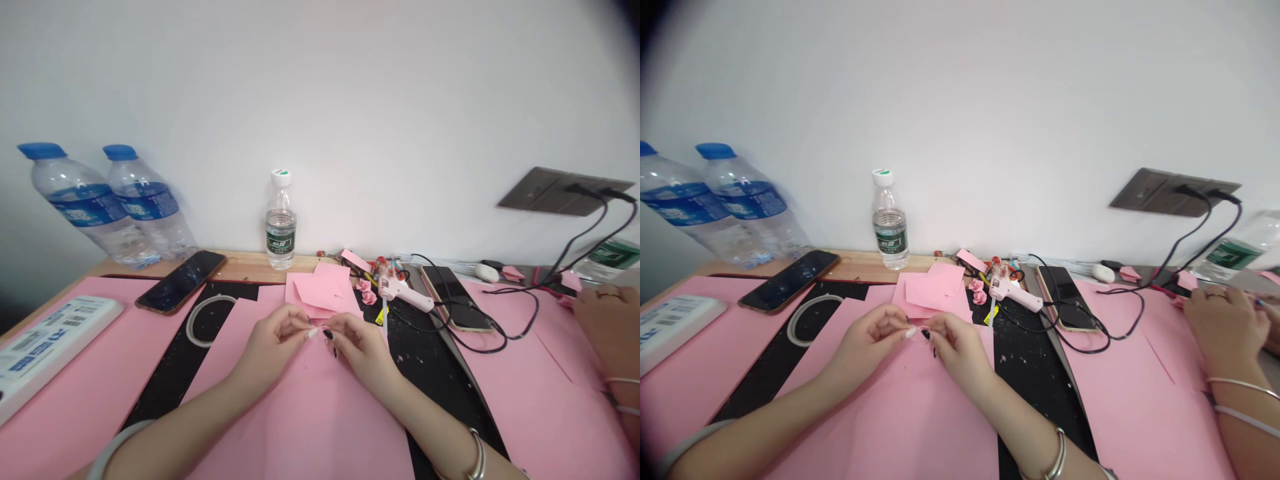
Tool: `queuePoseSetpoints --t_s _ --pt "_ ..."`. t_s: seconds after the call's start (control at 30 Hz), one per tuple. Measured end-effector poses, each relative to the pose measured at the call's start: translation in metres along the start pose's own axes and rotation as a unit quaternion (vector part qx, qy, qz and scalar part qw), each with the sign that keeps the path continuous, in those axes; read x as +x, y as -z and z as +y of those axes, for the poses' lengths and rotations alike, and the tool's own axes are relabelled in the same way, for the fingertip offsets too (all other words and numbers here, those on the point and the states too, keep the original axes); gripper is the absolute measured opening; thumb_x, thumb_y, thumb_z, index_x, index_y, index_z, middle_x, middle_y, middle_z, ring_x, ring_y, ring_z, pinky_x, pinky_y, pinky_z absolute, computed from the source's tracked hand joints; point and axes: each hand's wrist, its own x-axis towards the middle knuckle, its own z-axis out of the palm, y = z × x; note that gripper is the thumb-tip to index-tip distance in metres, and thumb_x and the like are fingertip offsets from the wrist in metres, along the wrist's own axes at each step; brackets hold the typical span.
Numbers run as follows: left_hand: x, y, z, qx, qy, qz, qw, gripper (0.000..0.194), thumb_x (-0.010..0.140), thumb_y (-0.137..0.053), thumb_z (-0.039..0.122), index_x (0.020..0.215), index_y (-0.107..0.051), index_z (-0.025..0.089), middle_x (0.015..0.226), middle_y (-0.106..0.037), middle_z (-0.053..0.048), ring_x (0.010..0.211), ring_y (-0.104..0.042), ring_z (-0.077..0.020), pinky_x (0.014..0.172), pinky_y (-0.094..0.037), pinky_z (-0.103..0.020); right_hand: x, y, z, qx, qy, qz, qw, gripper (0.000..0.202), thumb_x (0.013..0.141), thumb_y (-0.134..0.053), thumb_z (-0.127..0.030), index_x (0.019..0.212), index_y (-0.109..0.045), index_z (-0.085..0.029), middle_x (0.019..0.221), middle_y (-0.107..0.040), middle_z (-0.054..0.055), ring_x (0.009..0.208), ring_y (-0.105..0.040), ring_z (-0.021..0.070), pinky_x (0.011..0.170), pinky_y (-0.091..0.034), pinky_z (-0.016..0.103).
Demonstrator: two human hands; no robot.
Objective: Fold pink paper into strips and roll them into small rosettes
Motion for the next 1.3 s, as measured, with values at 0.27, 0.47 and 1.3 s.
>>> queuePoseSetpoints --t_s 0.27,0.47,1.3 --pt "-0.003 0.002 0.003 0.062 -0.036 0.028 0.997 0.008 0.08 -0.066 0.027 0.079 -0.061 0.021 0.082 -0.069 -0.001 0.081 -0.065 -0.0178 0.076 -0.05 -0.028 -0.001 0.001 -0.007 -0.064 0.021 -0.008 0.998 0.029 0.093 -0.044 -0.031 0.068 -0.054 -0.019 0.06 -0.056 0.0 0.054 -0.051 0.0129 0.053 -0.041 0.024" --pt "-0.003 0.0 0.001 0.059 -0.067 -0.005 0.996 0.005 0.081 -0.064 0.025 0.079 -0.064 0.02 0.085 -0.071 -0.001 0.083 -0.067 -0.0179 0.079 -0.053 -0.028 -0.003 0.001 -0.007 -0.066 0.018 -0.033 0.997 0.026 0.093 -0.04 -0.028 0.075 -0.056 -0.018 0.062 -0.056 0.001 0.056 -0.052 0.0134 0.055 -0.041 0.024" --pt "-0.001 -0.002 0.0 0.1 -0.153 -0.035 0.982 0.011 0.085 -0.055 0.012 0.081 -0.062 0.02 0.094 -0.063 -0.004 0.093 -0.06 -0.0175 0.085 -0.046 -0.029 0.002 -0.004 0.004 0.142 -0.071 -0.053 0.986 0.013 0.087 -0.054 -0.031 0.088 -0.049 -0.019 0.06 -0.053 -0.005 0.045 -0.043 0.0091 0.045 -0.031 0.023"
